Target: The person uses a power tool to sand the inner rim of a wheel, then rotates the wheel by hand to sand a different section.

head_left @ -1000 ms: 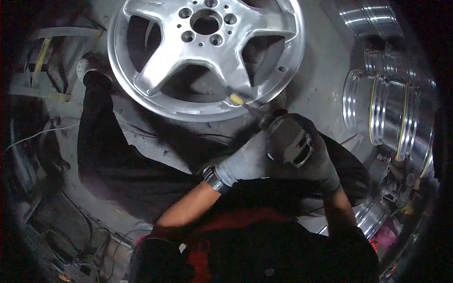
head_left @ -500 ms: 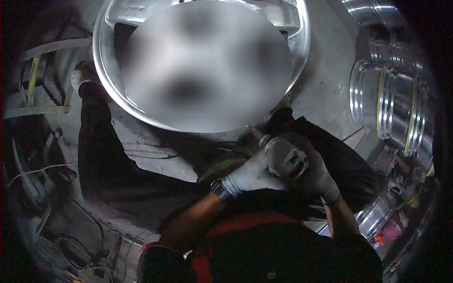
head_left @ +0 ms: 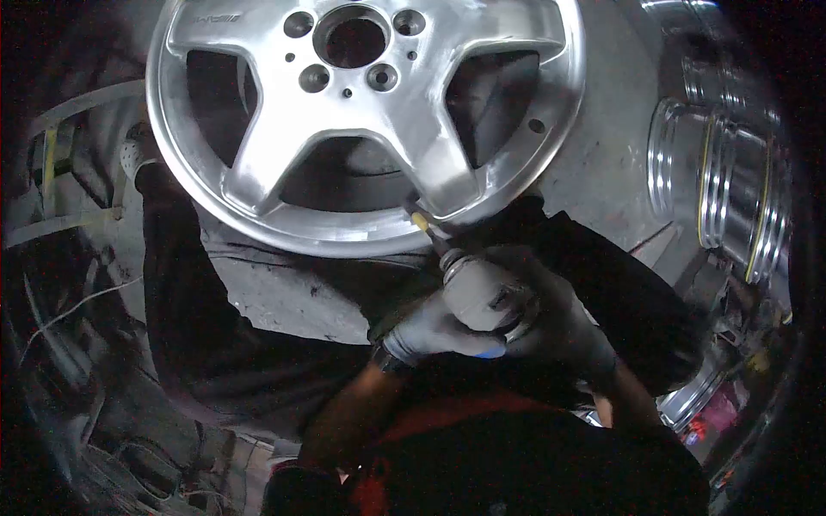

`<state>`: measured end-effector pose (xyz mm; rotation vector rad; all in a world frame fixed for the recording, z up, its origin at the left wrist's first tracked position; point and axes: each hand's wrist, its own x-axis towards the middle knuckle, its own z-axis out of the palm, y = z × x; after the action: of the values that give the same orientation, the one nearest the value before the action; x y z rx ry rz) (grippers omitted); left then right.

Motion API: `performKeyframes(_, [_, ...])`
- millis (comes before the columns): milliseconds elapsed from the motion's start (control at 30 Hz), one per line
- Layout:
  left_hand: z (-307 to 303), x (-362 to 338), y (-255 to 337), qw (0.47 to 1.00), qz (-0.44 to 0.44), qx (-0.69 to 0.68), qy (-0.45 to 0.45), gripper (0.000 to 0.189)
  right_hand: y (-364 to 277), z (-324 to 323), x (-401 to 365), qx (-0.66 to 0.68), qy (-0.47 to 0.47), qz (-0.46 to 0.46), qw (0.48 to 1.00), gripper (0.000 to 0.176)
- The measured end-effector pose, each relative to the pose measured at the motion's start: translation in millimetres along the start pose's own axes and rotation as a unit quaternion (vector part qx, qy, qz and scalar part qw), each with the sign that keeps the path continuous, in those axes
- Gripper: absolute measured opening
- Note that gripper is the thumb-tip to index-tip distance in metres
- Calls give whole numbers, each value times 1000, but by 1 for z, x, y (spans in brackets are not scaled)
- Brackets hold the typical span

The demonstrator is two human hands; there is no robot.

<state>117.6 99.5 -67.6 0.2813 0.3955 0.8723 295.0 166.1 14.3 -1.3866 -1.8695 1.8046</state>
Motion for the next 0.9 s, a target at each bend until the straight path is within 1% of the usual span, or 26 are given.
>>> performKeyframes(33, [-1, 1, 1, 1000, 9, 14, -17, 95, -6, 0, 1, 1, 2, 3, 1000, 74])
performKeyframes(67, [2, 1, 5, 1000, 7, 13, -17, 95, -16, 0, 1, -16, 4, 20, 1000, 74])
performKeyframes(133, [13, 0, 18, 996, -82, -27, 12, 89, -22, 1, 1, -31, 5, 38, 999, 74])
performKeyframes(233, [4, -13, 8, 996, -85, -26, 27, 86, -21, 5, -1, -16, 17, 40, 999, 75])
performKeyframes(300, [-9, -26, -3, 995, -95, -15, 37, 84, -23, 8, 1, -62, -3, 31, 998, 73])
performKeyframes(333, [-14, -33, -6, 994, -103, -5, 47, 82, -19, 10, 2, -59, -2, 32, 998, 73])
performKeyframes(400, [-19, -46, -7, 993, -104, -2, 50, 83, -10, 14, 2, -153, -9, -65, 986, 75])
performKeyframes(433, [-20, -51, -7, 994, -99, 1, 52, 84, -9, 15, 3, -151, -8, -62, 987, 75])
performKeyframes(500, [-18, -49, -7, 994, -97, 2, 52, 85, -9, 17, 4, -145, -11, -85, 986, 76])
performKeyframes(533, [-11, -44, -4, 993, -92, -18, 75, 84, -9, 15, 3, -145, -11, -84, 986, 76])
performKeyframes(567, [-7, -40, -1, 991, -86, -39, 98, 83, -11, 13, 2, -139, -19, -50, 989, 76])
performKeyframes(600, [-4, -38, 5, 991, -85, -40, 98, 83, -12, 12, 1, -132, -28, -17, 991, 76])
performKeyframes(667, [-2, -36, 14, 984, -145, -26, 97, 82, -16, 12, 0, -131, -18, -16, 991, 75])
performKeyframes(733, [-2, -40, 12, 984, -134, -48, 104, 81, -15, 13, 3, -127, -7, -16, 992, 73])
performKeyframes(800, [-8, -53, 2, 983, -127, -67, 111, 81, -11, 17, 8, -149, -18, -74, 986, 70])
performKeyframes(867, [-22, -76, -16, 977, -162, -10, 141, 82, -7, 23, 10, -150, -19, -82, 985, 69])
performKeyframes(900, [-14, -76, -11, 976, -166, -10, 140, 82, -6, 25, 10, -155, -21, -90, 984, 68])
